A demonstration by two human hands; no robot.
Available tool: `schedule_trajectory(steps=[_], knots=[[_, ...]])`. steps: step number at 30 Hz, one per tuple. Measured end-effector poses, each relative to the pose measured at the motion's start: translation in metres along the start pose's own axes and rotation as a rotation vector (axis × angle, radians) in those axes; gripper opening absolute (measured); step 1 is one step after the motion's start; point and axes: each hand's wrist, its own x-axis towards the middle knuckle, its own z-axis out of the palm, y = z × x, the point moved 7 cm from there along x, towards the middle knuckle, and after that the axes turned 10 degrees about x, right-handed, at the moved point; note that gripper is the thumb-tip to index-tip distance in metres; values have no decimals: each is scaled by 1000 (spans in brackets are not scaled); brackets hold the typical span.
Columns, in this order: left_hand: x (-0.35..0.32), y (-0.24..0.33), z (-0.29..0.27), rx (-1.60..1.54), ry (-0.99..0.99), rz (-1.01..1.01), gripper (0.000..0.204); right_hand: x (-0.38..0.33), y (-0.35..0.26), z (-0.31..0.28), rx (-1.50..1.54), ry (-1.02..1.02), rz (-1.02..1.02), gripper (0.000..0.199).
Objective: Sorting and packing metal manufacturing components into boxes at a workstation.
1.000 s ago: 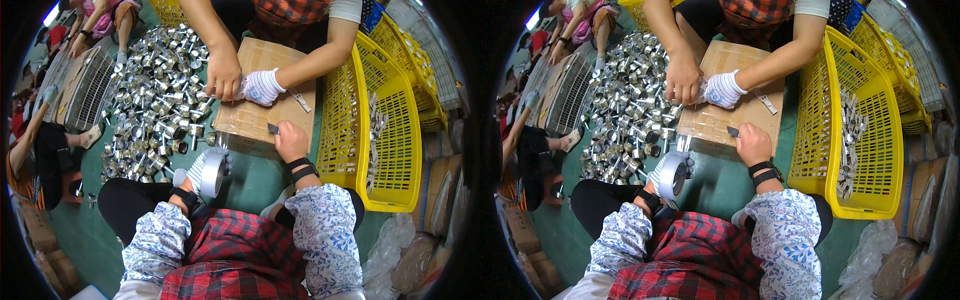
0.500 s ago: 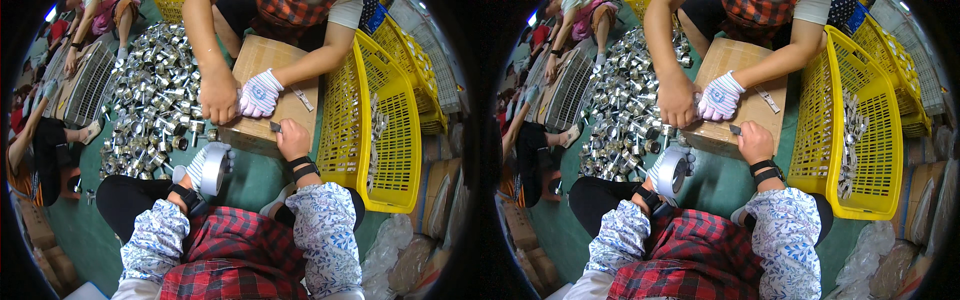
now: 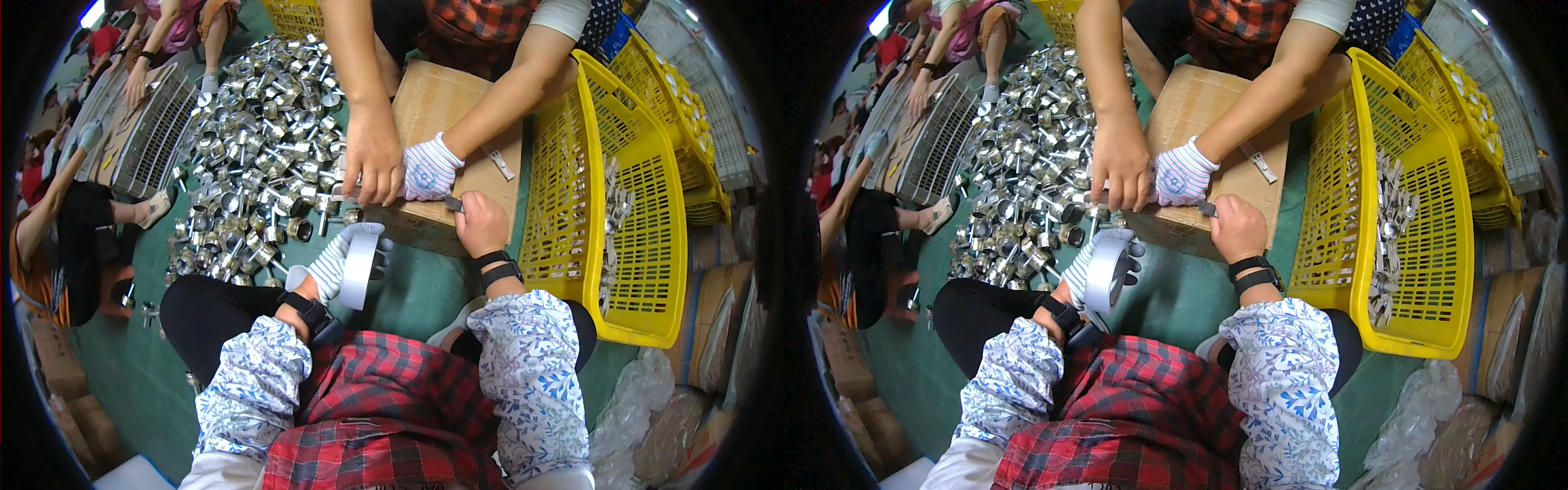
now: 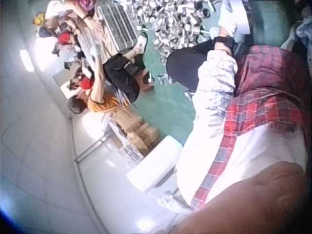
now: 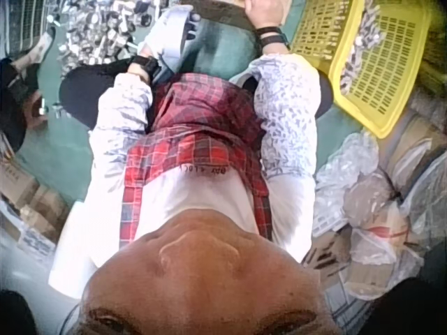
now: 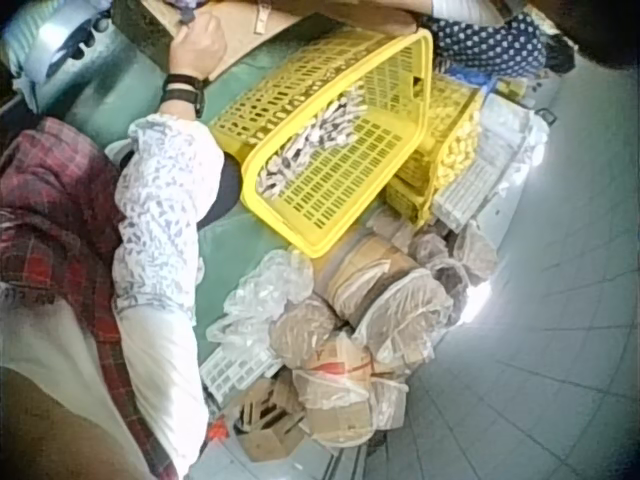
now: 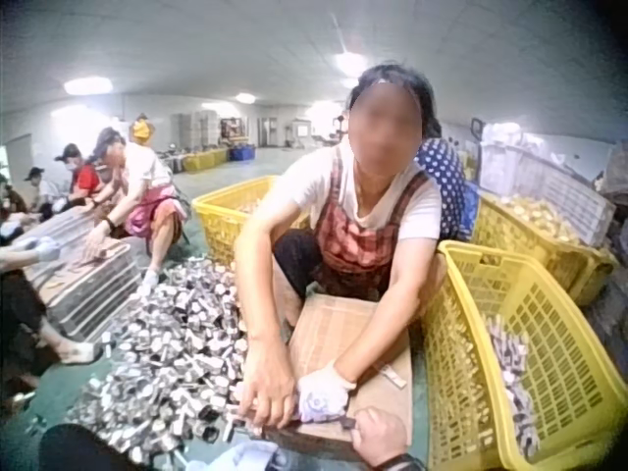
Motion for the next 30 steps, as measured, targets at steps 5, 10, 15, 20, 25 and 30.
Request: schedule_trajectory(steps=[5,10,15,20,25,30], knots=[[-19,-2,8,-108,26,-85,31,-2,0,1,9,4,-22,18],[-36,-11,7,-87,77,-162,30,-6,-1,-5,62,11,-16,18],[-15,-44,-26,-108,42,-139,23,1,-61,5,224,-208,-57,26],[-16,-32,-26,351,62,111,36,9,-101,21,402,-330,29,17],[-14,-36,-33,353,15,171,44,9,-114,38,206,-507,-203,10],[-15,-32,-32,432,4,187,43,18,-122,44,53,-517,-297,7]])
